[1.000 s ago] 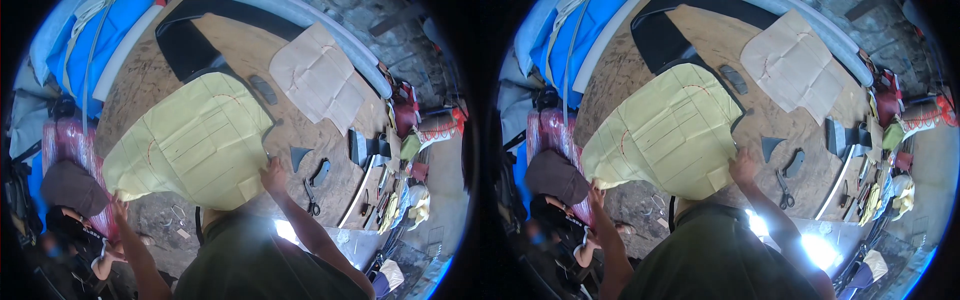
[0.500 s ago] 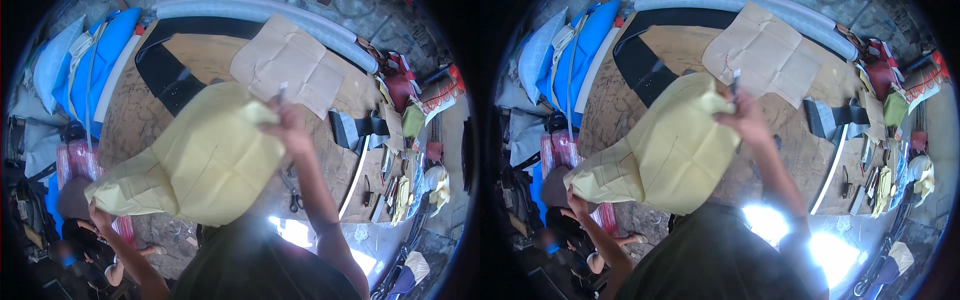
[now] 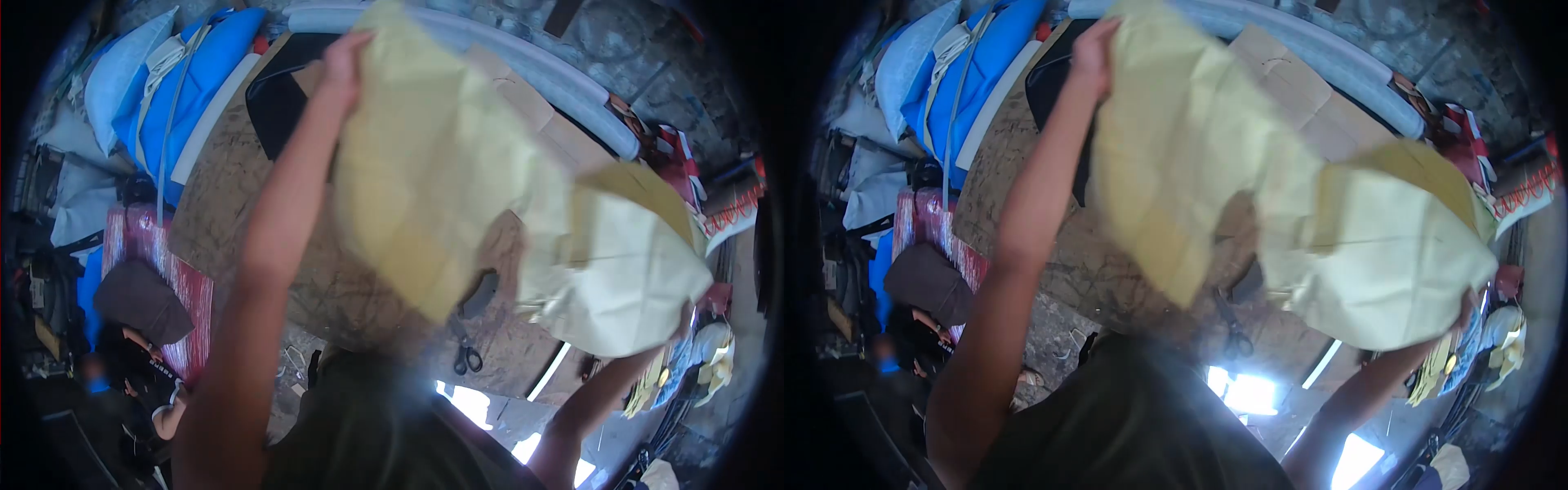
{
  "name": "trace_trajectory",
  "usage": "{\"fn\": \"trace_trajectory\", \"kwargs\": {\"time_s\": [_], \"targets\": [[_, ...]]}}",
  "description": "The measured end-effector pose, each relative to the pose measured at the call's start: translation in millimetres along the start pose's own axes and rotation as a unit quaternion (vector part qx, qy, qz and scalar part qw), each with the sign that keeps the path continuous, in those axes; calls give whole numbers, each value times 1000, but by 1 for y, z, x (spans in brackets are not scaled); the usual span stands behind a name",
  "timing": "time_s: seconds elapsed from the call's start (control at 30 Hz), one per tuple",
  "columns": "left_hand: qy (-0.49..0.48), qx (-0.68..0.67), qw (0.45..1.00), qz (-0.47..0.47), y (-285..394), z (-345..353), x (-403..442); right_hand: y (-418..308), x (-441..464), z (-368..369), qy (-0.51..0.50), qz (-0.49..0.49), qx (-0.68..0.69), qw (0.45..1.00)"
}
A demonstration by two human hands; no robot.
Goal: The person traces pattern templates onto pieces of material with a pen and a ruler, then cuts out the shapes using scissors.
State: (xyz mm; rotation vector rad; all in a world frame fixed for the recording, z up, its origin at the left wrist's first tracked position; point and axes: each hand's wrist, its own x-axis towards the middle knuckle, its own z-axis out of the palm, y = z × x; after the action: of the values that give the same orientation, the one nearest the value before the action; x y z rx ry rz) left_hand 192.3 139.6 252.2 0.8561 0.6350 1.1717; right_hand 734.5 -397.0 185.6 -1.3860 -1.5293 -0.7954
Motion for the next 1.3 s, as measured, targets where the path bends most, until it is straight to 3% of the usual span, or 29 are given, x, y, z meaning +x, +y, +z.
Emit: {"fn": "trace_trajectory", "kwargs": {"time_s": [0.03,0.07,0.13,0.17,0.23,0.3,0.43,0.53,0.6,0.63,0.67,0.7,0.73,0.77,0.8,0.83,0.87,0.9,0.97,1.03,1.07,1.1,1.13,1.17,1.23,1.3], "targets": [[-51,-25,998,14,-9,12,26,-2,-4,-9,45,87,28,995],[-71,-133,988,-28,-39,11,87,-5,-7,-17,87,174,55,979],[-97,-138,980,-106,-75,21,126,-13,-11,-32,167,344,104,918],[-73,-100,988,-94,-89,34,122,-17,-12,-38,204,425,125,873],[-137,210,967,-33,-106,38,112,-22,-15,-50,265,577,157,756],[-117,280,952,-31,-155,40,113,-5,-44,-44,145,626,93,761],[-95,297,942,-129,-236,0,151,15,-69,20,119,637,100,755],[-67,461,885,-18,-248,-30,163,21,-82,52,101,645,105,751],[-18,592,802,83,-228,-47,144,19,-94,61,89,650,105,747],[-12,585,796,155,-217,-77,133,18,-98,62,65,641,40,763],[66,503,848,153,-203,-108,111,16,-103,61,42,630,-26,775],[118,504,825,226,-189,-141,87,13,-106,59,20,614,-92,784],[211,534,805,152,-154,-153,43,9,-107,58,-1,594,-157,789],[261,554,727,309,-153,-199,14,5,-105,60,-20,570,-220,791],[306,595,706,232,-134,-217,-30,1,-101,64,-37,543,-280,790],[329,619,660,270,-134,-244,-68,-3,-98,71,-51,514,-339,786],[335,616,678,221,-135,-269,-112,-7,-91,75,-67,479,-399,779],[292,627,718,77,-133,-295,-153,-11,-83,79,-84,441,-457,768],[244,667,697,93,-129,-302,-168,-64,-51,111,-105,278,-439,848],[139,744,641,129,-126,-306,-188,-139,-36,183,-108,380,-259,881],[85,776,606,152,-124,-309,-194,-137,-77,212,-143,327,-108,928],[87,771,612,154,-125,-313,-200,-221,-30,251,-266,449,-81,849],[65,790,592,146,-128,-317,-205,-248,-45,290,-307,459,73,830],[45,808,570,140,-130,-320,-209,-303,-19,321,-364,362,67,856],[9,847,518,120,-130,-327,-224,-365,-39,389,-447,374,49,811],[24,843,527,105,-124,-325,-257,-416,-51,435,-457,320,39,829]]}}
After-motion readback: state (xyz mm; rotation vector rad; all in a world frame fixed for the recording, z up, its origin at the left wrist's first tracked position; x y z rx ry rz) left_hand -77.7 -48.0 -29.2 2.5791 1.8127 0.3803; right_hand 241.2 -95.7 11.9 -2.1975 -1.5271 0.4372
